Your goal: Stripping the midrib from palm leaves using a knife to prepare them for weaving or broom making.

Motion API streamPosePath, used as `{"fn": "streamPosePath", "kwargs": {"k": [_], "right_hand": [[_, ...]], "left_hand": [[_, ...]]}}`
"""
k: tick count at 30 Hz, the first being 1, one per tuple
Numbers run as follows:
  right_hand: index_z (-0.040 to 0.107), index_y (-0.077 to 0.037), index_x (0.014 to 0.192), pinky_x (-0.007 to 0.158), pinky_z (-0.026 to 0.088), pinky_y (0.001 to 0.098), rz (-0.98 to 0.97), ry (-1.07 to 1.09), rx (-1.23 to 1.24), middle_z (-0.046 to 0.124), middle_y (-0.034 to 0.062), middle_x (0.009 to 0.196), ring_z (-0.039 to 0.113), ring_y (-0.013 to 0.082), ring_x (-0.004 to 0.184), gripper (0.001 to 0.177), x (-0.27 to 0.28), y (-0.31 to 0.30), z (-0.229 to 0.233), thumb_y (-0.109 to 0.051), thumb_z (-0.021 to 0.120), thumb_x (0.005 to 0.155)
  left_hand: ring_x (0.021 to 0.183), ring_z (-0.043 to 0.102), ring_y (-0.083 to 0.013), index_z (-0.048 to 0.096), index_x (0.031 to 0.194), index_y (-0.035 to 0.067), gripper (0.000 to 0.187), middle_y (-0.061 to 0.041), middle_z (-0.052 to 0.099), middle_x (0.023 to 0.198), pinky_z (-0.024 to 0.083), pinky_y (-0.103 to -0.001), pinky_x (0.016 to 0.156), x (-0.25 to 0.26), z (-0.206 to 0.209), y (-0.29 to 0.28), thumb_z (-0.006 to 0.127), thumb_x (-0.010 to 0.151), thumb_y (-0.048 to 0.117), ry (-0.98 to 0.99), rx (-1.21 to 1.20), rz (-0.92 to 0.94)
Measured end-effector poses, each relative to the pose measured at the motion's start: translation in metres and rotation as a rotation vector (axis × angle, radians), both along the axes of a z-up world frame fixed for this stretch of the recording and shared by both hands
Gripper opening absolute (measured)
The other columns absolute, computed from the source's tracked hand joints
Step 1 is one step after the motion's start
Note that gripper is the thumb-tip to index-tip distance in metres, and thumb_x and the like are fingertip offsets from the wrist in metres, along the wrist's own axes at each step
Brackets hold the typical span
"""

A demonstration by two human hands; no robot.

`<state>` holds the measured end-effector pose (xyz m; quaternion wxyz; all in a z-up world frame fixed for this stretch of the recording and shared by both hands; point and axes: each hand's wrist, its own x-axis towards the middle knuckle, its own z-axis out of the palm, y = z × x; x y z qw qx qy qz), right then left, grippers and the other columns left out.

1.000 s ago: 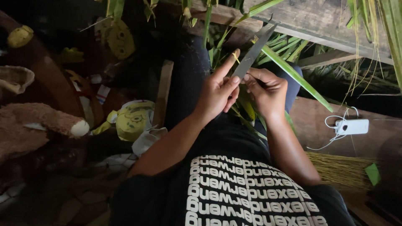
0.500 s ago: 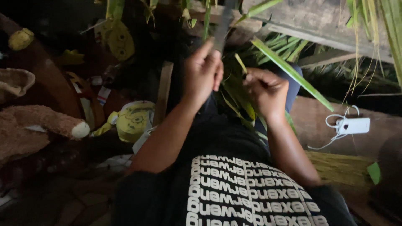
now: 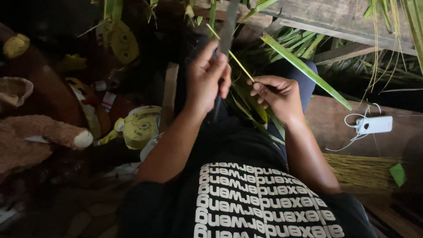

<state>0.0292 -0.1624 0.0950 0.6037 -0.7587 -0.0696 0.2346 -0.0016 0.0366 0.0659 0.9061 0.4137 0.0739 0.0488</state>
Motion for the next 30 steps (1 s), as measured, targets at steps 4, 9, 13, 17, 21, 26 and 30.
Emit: {"fn": "streamPosePath", "kwargs": {"k": [4,9,13,17,21,26,30], "right_hand": [[0.068,0.01,0.104,0.038,0.048,0.0178,-0.06,-0.184,0.098,0.068,0.0208,0.075,0.061,0.0123,0.053,0.013,0.005,0.003,-0.014,0.005,0.064,0.092],[0.068,0.008,0.085,0.036,0.037,0.0185,-0.064,-0.246,0.067,0.055,0.0136,0.051,0.047,0.0088,0.039,0.01,0.008,0.01,-0.007,0.013,0.06,0.086],[0.071,0.009,0.098,0.041,0.035,0.0167,-0.043,-0.268,0.029,0.055,0.0106,0.052,0.046,0.0056,0.043,0.01,0.007,0.011,-0.002,0.007,0.065,0.091],[0.07,0.006,0.1,0.044,0.039,0.0155,-0.06,-0.192,0.067,0.066,0.0149,0.067,0.051,0.0056,0.048,0.012,0.009,0.004,-0.01,0.005,0.063,0.091],[0.069,0.007,0.096,0.04,0.041,0.0194,-0.111,-0.245,0.059,0.065,0.017,0.07,0.053,0.0099,0.047,0.014,0.018,0.004,-0.02,0.013,0.062,0.086],[0.071,0.005,0.098,0.04,0.038,0.0156,-0.051,-0.228,0.025,0.066,0.0147,0.068,0.051,0.0066,0.046,0.011,0.007,-0.001,-0.011,0.005,0.064,0.091],[0.069,0.006,0.1,0.038,0.037,0.0143,-0.029,-0.182,0.07,0.065,0.0156,0.067,0.049,0.0054,0.046,0.011,0.005,-0.005,-0.011,0.004,0.062,0.092]], "left_hand": [[0.027,0.048,-0.0192,0.041,0.142,0.004,0.041,-0.013,0.053,0.05,0.036,-0.027,0.021,-0.013,-0.004,-0.041,0.046,0.102,0.003,-0.041,0.02,-0.084],[0.029,0.048,-0.0172,0.042,0.146,0.007,0.049,-0.015,0.056,0.055,0.037,-0.026,0.021,-0.018,-0.009,-0.053,0.051,0.099,0.0,0.029,0.013,-0.16],[0.029,0.051,-0.0194,0.051,0.135,0.001,0.036,-0.017,0.057,0.056,0.039,-0.028,0.02,-0.001,-0.022,-0.035,0.052,0.099,0.003,0.064,0.025,-0.1],[0.029,0.048,-0.0206,0.048,0.137,0.003,0.037,-0.016,0.052,0.056,0.038,-0.029,0.022,0.006,-0.018,-0.026,0.049,0.1,0.004,0.096,-0.012,0.01],[0.029,0.05,-0.0212,0.048,0.141,0.005,0.043,-0.017,0.054,0.055,0.039,-0.029,0.02,-0.01,-0.017,-0.057,0.052,0.098,0.001,0.067,-0.007,-0.114],[0.03,0.049,-0.0195,0.056,0.128,0.003,0.029,-0.016,0.054,0.055,0.038,-0.029,0.021,0.01,-0.02,-0.018,0.052,0.099,0.003,0.096,-0.039,0.038],[0.031,0.049,-0.0228,0.055,0.13,0.002,0.031,-0.017,0.054,0.058,0.039,-0.034,0.021,0.011,-0.008,-0.01,0.056,0.098,0.004,0.088,-0.021,0.195]]}}
